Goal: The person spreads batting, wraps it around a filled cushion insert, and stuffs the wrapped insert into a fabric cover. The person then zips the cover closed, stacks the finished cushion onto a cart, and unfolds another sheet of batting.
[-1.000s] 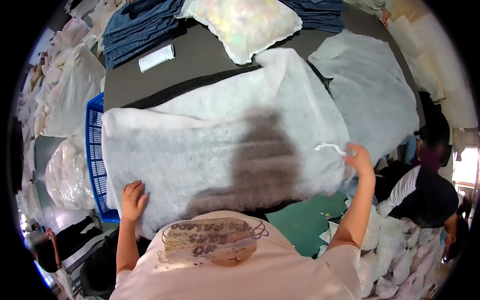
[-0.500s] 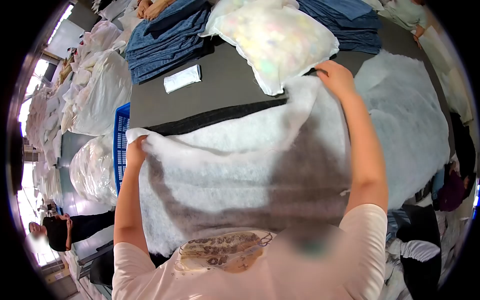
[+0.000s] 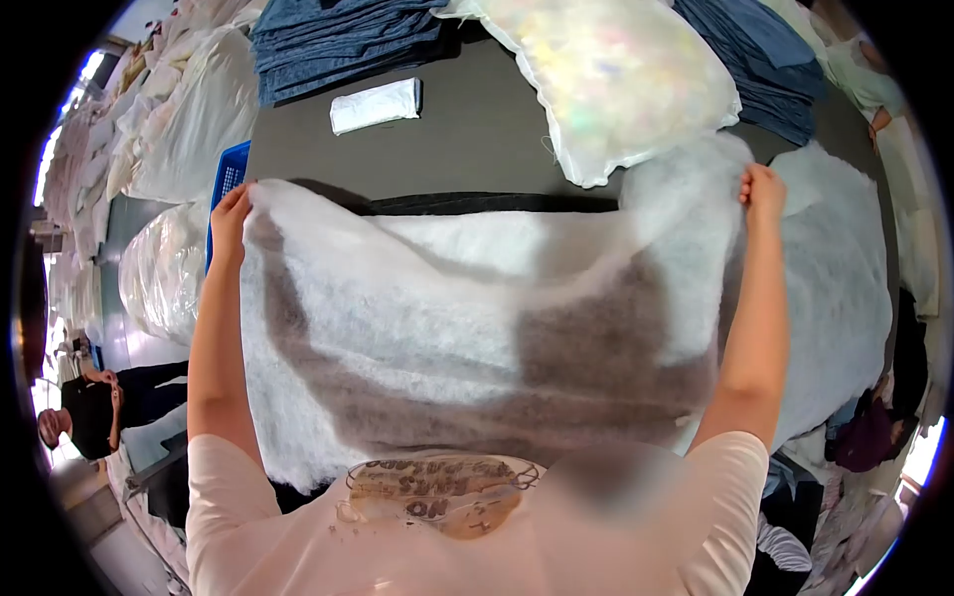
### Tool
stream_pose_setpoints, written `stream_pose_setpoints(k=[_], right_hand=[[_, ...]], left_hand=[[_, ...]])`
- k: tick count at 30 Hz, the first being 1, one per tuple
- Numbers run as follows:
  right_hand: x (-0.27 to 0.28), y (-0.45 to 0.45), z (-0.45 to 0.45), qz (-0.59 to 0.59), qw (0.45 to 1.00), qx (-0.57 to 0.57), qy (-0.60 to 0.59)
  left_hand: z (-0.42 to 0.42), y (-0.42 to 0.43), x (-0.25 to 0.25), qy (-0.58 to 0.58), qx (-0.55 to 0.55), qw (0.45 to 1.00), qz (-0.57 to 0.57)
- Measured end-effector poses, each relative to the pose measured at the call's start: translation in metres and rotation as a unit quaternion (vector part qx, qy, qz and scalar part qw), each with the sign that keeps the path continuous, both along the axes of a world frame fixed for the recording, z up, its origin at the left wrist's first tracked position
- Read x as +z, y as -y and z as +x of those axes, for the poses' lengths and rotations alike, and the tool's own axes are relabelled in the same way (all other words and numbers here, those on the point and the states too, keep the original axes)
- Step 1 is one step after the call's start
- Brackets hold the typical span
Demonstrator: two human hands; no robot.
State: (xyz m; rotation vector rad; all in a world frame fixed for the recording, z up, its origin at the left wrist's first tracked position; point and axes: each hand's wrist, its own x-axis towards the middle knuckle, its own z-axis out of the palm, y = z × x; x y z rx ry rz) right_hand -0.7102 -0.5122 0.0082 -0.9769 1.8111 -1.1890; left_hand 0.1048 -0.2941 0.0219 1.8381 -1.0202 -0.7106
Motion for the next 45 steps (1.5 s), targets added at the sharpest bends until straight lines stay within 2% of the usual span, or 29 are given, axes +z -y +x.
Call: stream_pose_setpoints(k=[1,4,5,7,8,9,10,11,12,13,15,16,17,20,21,22,24,25,28,29,30,32,33,36,38,40,42,44,45], right_hand=[[-0.005,0.012,-0.016,0.004,0.996,-0.079,0.045],[-0.015,0.017,-0.061,0.022,0.976,-0.135,0.169],[-0.014,0.011,-0.06,0.066,0.993,-0.075,0.06],[-0.013,-0.007,-0.062,0.15,0.974,0.047,-0.162],[0.005,-0.035,-0.028,0.018,0.961,0.092,-0.258],[0.029,-0.065,0.013,-0.124,0.904,0.119,-0.391],[0.052,-0.096,0.053,-0.242,0.819,0.109,-0.509],[0.052,-0.116,0.062,-0.293,0.782,0.203,-0.512],[0.051,-0.136,0.072,-0.335,0.738,0.299,-0.503],[0.045,-0.156,0.095,-0.266,0.757,0.393,-0.449],[0.04,-0.176,0.154,-0.241,0.718,0.534,-0.375],[0.041,-0.173,0.18,-0.287,0.668,0.585,-0.359],[0.037,-0.17,0.199,-0.264,0.698,0.575,-0.335],[0.044,-0.14,0.249,-0.133,0.771,0.567,-0.256],[0.047,-0.126,0.262,-0.079,0.789,0.566,-0.227],[0.036,-0.112,0.269,-0.103,0.793,0.559,-0.219],[0.002,-0.091,0.282,-0.147,0.798,0.547,-0.205],[-0.003,-0.081,0.288,-0.127,0.79,0.56,-0.217],[-0.009,-0.066,0.295,-0.055,0.769,0.586,-0.248],[-0.008,-0.065,0.292,-0.027,0.769,0.586,-0.253],[-0.006,-0.063,0.289,0.0,0.768,0.586,-0.258],[0.024,-0.08,0.283,0.034,0.693,0.594,-0.407],[0.038,-0.089,0.282,0.051,0.65,0.592,-0.474],[0.058,-0.092,0.283,0.204,0.637,0.631,-0.394],[0.068,-0.089,0.278,0.212,0.612,0.699,-0.304],[0.082,-0.091,0.276,0.228,0.593,0.735,-0.237],[0.1,-0.098,0.276,0.248,0.592,0.741,-0.198],[0.082,-0.097,0.266,0.316,0.635,0.694,-0.124],[0.072,-0.091,0.258,0.387,0.642,0.655,-0.101]], left_hand=[[0.009,0.007,-0.01,0.043,0.007,0.999,-0.033],[0.028,0.012,-0.053,0.285,-0.05,0.956,0.045],[0.075,0.013,-0.118,0.195,-0.083,0.976,0.045],[0.032,0.004,-0.098,0.419,-0.076,0.893,0.147],[0.012,-0.001,-0.091,0.521,-0.071,0.828,0.197],[0.008,-0.003,-0.093,0.502,-0.064,0.845,0.173],[0.004,-0.004,-0.09,0.461,-0.062,0.869,0.172],[-0.001,-0.004,-0.079,0.42,-0.06,0.89,0.17],[-0.008,-0.003,-0.065,0.379,-0.057,0.908,0.168],[-0.02,-0.002,-0.048,0.337,-0.036,0.93,0.145],[-0.033,-0.003,-0.03,0.442,-0.028,0.896,-0.027],[-0.042,-0.004,-0.021,0.485,-0.022,0.866,-0.116],[-0.062,-0.007,-0.002,0.504,-0.015,0.853,-0.135],[-0.07,-0.036,-0.015,0.286,-0.122,0.948,-0.066],[-0.074,-0.04,-0.016,0.335,-0.236,0.908,-0.089],[-0.082,-0.041,-0.015,0.38,-0.346,0.851,-0.11],[-0.119,-0.034,0.019,0.51,-0.448,0.733,-0.03],[-0.112,-0.032,0.006,0.534,-0.404,0.741,-0.053],[-0.081,-0.025,-0.012,0.448,-0.258,0.856,0.012],[-0.068,-0.024,-0.013,0.442,-0.272,0.851,0.083],[-0.057,-0.021,-0.014,0.374,-0.3,0.873,0.087],[-0.051,-0.018,-0.007,0.29,-0.33,0.892,0.109],[-0.051,-0.015,0.0,0.328,-0.343,0.872,0.12],[-0.056,-0.008,0.02,0.399,-0.382,0.818,0.161],[-0.054,-0.001,0.027,0.398,-0.398,0.806,0.183],[-0.053,0.009,0.039,0.372,-0.381,0.793,0.296],[-0.048,0.018,0.045,0.356,-0.368,0.773,0.374],[-0.052,0.022,0.049,0.333,-0.364,0.782,0.38],[-0.054,0.025,0.052,0.322,-0.363,0.786,0.383]])
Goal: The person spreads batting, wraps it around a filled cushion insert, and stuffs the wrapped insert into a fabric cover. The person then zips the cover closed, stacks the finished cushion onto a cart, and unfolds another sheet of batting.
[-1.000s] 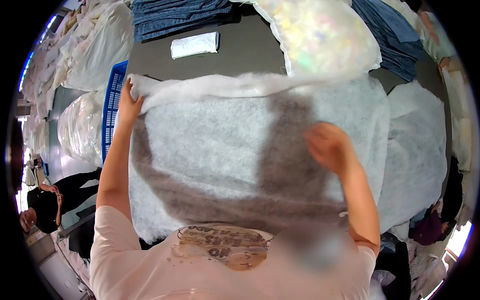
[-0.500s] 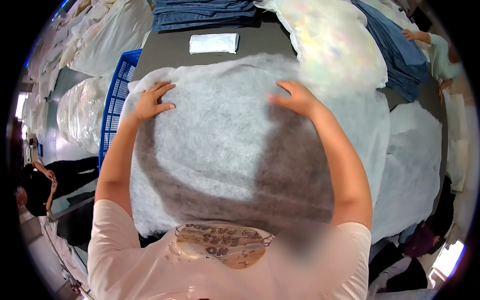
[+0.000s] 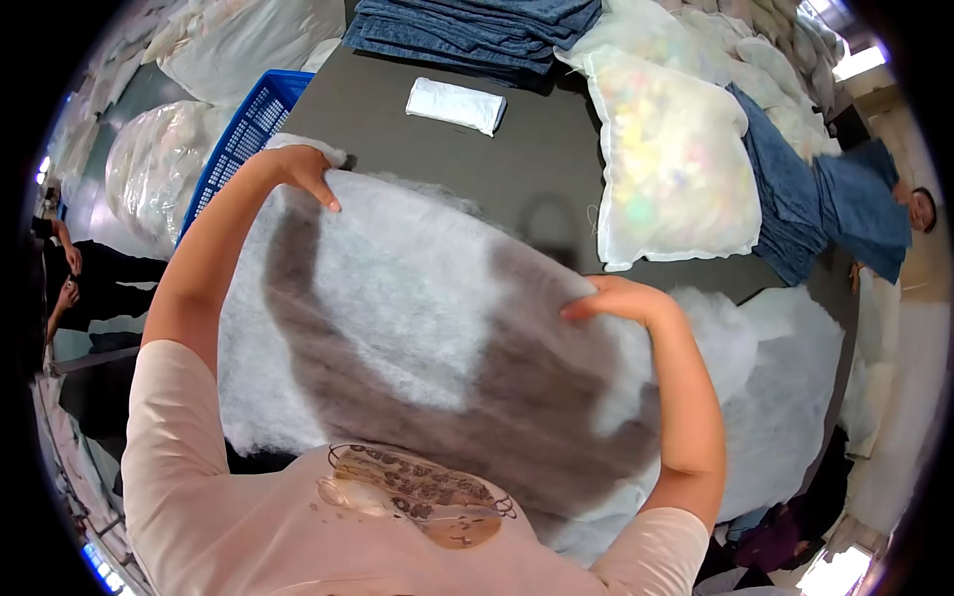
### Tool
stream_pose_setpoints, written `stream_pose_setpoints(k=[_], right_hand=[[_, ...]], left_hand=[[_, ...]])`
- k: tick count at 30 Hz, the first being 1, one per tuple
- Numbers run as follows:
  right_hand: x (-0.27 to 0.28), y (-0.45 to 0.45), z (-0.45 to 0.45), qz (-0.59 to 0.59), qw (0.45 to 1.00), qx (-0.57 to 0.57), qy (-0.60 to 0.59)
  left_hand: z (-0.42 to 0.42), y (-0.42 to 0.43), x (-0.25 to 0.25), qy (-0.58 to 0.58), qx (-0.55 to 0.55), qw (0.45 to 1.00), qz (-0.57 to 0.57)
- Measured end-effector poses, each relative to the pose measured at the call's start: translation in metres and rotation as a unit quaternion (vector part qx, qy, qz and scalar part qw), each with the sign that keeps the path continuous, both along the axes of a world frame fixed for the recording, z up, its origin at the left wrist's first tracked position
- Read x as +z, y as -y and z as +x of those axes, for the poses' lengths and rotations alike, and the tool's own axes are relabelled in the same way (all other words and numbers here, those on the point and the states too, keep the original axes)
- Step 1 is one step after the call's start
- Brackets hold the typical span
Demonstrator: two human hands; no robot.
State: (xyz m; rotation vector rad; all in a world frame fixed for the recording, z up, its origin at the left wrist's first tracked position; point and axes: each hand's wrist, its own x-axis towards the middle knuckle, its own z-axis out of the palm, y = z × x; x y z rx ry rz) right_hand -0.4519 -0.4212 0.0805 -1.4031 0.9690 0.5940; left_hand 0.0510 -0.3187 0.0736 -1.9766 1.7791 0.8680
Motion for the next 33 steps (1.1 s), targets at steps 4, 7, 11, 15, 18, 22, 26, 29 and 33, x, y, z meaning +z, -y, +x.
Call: stream_pose_setpoints(k=[4,7,11,15,18,22,26,29,33], right_hand=[[-0.008,0.014,-0.049,-0.501,0.847,0.075,-0.158],[0.003,-0.016,-0.097,-0.617,0.781,-0.052,-0.086],[0.019,-0.115,-0.138,-0.682,0.724,-0.085,-0.049],[-0.023,-0.194,-0.19,-0.714,0.678,-0.147,-0.091],[-0.104,-0.234,-0.243,-0.607,0.759,-0.118,-0.202],[-0.031,-0.231,-0.215,-0.565,0.79,-0.215,-0.102],[0.166,-0.323,-0.124,-0.665,0.623,-0.35,0.216],[0.253,-0.48,-0.077,-0.771,0.48,-0.29,0.303],[0.286,-0.581,-0.037,-0.698,0.485,-0.062,0.523]], left_hand=[[-0.003,-0.02,-0.038,0.081,0.016,0.979,-0.186],[-0.017,-0.068,-0.056,0.119,0.028,0.918,-0.377],[-0.08,-0.183,-0.031,0.056,0.062,0.903,-0.421],[-0.147,-0.295,-0.015,0.002,0.044,0.945,-0.324],[-0.155,-0.362,-0.063,-0.061,-0.019,0.945,-0.319],[-0.154,-0.37,-0.067,-0.075,-0.02,0.922,-0.379],[-0.151,-0.374,-0.076,-0.102,-0.033,0.907,-0.407],[-0.146,-0.376,-0.086,-0.099,-0.061,0.895,-0.432],[-0.139,-0.374,-0.09,-0.105,-0.105,0.891,-0.429]])
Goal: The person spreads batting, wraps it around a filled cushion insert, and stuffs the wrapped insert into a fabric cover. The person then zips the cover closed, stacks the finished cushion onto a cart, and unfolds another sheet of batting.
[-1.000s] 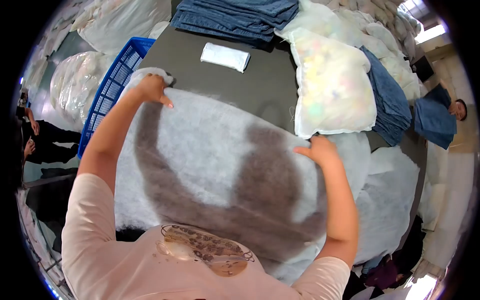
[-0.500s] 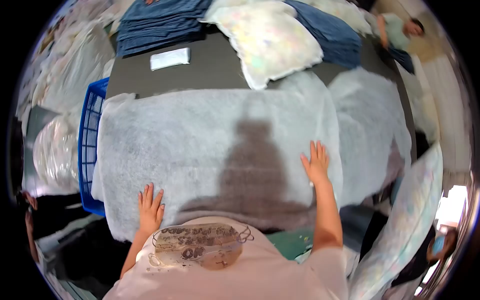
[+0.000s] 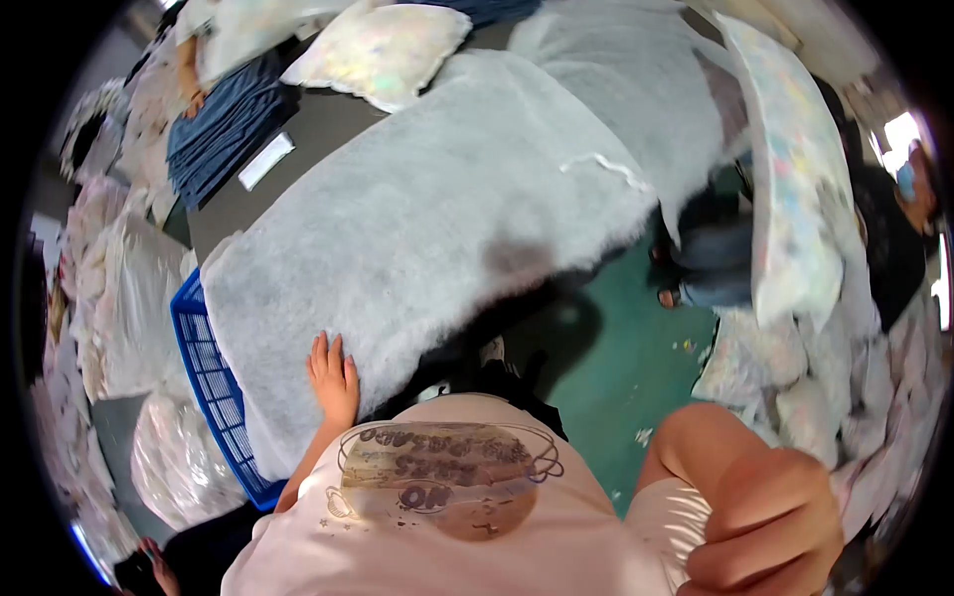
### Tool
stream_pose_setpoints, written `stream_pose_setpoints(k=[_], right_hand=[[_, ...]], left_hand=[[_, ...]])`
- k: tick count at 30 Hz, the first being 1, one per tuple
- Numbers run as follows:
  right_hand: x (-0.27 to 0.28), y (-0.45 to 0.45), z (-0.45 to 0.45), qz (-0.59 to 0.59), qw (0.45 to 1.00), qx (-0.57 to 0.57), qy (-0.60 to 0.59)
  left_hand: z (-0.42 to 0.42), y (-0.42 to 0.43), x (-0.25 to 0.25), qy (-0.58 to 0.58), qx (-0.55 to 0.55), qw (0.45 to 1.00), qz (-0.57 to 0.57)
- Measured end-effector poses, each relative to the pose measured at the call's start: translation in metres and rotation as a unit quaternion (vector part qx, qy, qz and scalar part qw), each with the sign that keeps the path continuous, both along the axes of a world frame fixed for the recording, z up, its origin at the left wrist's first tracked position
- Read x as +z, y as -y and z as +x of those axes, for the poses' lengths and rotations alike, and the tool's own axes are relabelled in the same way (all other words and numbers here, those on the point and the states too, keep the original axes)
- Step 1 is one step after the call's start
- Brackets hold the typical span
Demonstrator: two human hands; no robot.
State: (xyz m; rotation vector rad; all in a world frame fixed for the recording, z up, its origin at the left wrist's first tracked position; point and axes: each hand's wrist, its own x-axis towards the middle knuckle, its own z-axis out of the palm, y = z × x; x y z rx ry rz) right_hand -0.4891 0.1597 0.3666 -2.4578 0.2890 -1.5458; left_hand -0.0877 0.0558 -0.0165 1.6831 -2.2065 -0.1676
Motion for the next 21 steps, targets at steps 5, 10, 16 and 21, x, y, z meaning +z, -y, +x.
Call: stream_pose_setpoints(k=[5,10,16,21], right_hand=[[0.006,-0.116,0.057,0.147,0.98,-0.122,0.061],[-0.01,-0.169,0.077,0.061,0.986,-0.102,0.115],[-0.005,-0.268,0.091,0.033,0.958,-0.221,0.179],[-0.011,-0.356,0.083,-0.059,0.912,-0.357,0.192]], left_hand=[[0.013,0.008,-0.014,-0.008,-0.075,0.997,-0.029],[0.02,0.012,-0.027,0.006,-0.117,0.989,-0.09],[0.028,0.019,-0.043,0.043,-0.12,0.985,-0.117],[0.047,0.048,-0.074,0.084,-0.135,0.971,-0.181]])
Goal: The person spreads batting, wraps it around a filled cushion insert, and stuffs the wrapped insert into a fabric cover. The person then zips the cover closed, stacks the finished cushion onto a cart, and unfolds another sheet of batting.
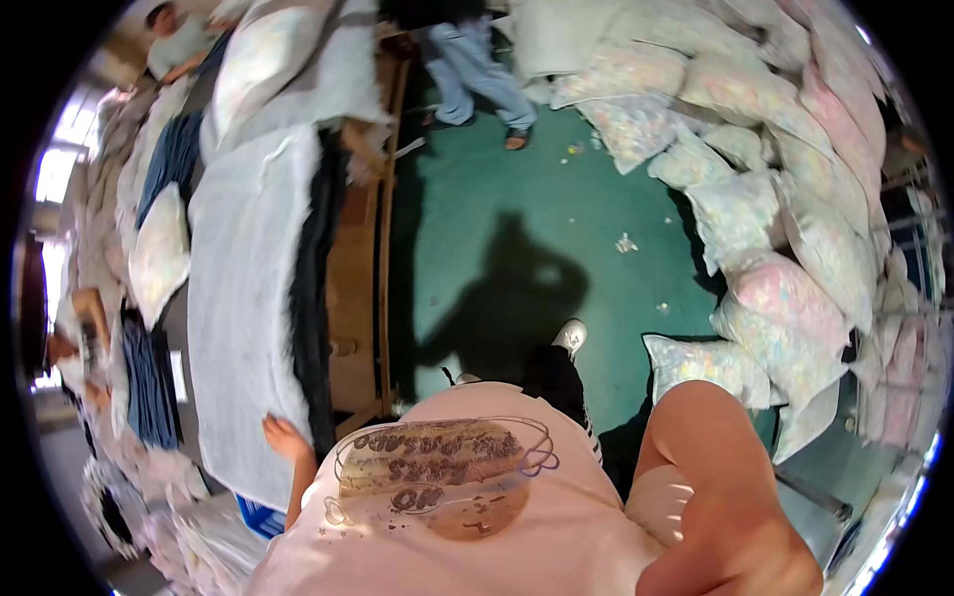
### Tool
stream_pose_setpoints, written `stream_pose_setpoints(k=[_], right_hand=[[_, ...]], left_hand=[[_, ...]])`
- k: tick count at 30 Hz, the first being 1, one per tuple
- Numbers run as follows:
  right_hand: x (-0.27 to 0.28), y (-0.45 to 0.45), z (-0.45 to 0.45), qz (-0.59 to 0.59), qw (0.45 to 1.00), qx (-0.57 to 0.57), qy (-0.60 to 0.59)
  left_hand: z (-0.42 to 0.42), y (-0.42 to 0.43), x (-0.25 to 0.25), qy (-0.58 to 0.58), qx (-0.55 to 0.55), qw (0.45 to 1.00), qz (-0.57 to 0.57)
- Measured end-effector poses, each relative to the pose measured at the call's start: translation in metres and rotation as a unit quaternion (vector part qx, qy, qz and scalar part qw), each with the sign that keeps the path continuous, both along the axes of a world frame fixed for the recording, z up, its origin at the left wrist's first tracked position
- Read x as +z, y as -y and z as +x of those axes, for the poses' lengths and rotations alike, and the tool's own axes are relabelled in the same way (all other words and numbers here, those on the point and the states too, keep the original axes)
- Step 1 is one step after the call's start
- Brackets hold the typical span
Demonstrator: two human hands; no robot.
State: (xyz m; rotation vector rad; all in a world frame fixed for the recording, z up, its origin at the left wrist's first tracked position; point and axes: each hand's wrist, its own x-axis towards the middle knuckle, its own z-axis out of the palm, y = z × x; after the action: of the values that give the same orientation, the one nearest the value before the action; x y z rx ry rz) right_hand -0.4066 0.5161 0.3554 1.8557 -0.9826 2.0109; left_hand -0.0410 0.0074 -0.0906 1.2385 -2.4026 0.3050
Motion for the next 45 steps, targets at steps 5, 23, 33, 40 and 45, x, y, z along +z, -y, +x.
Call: stream_pose_setpoints(k=[5,23,33,40,45], right_hand=[[0.006,-0.114,-0.046,0.018,0.995,-0.093,-0.026],[-0.022,-0.432,-0.288,0.005,0.986,-0.166,-0.019],[-0.182,-0.598,-0.399,0.412,0.589,-0.213,0.662],[-0.333,-0.878,-0.457,0.438,0.413,-0.293,0.742],[-0.476,-1.176,-0.537,0.626,0.351,-0.581,0.384]], left_hand=[[-0.004,0.025,-0.008,0.017,0.101,0.989,0.109],[-0.689,-0.541,-0.028,0.272,-0.727,0.5,0.384],[-0.868,-0.444,-0.222,0.514,-0.565,0.587,0.27],[-0.913,-0.674,-0.187,0.491,-0.294,0.654,0.495],[-0.916,-0.93,-0.109,0.421,-0.292,0.638,0.575]])
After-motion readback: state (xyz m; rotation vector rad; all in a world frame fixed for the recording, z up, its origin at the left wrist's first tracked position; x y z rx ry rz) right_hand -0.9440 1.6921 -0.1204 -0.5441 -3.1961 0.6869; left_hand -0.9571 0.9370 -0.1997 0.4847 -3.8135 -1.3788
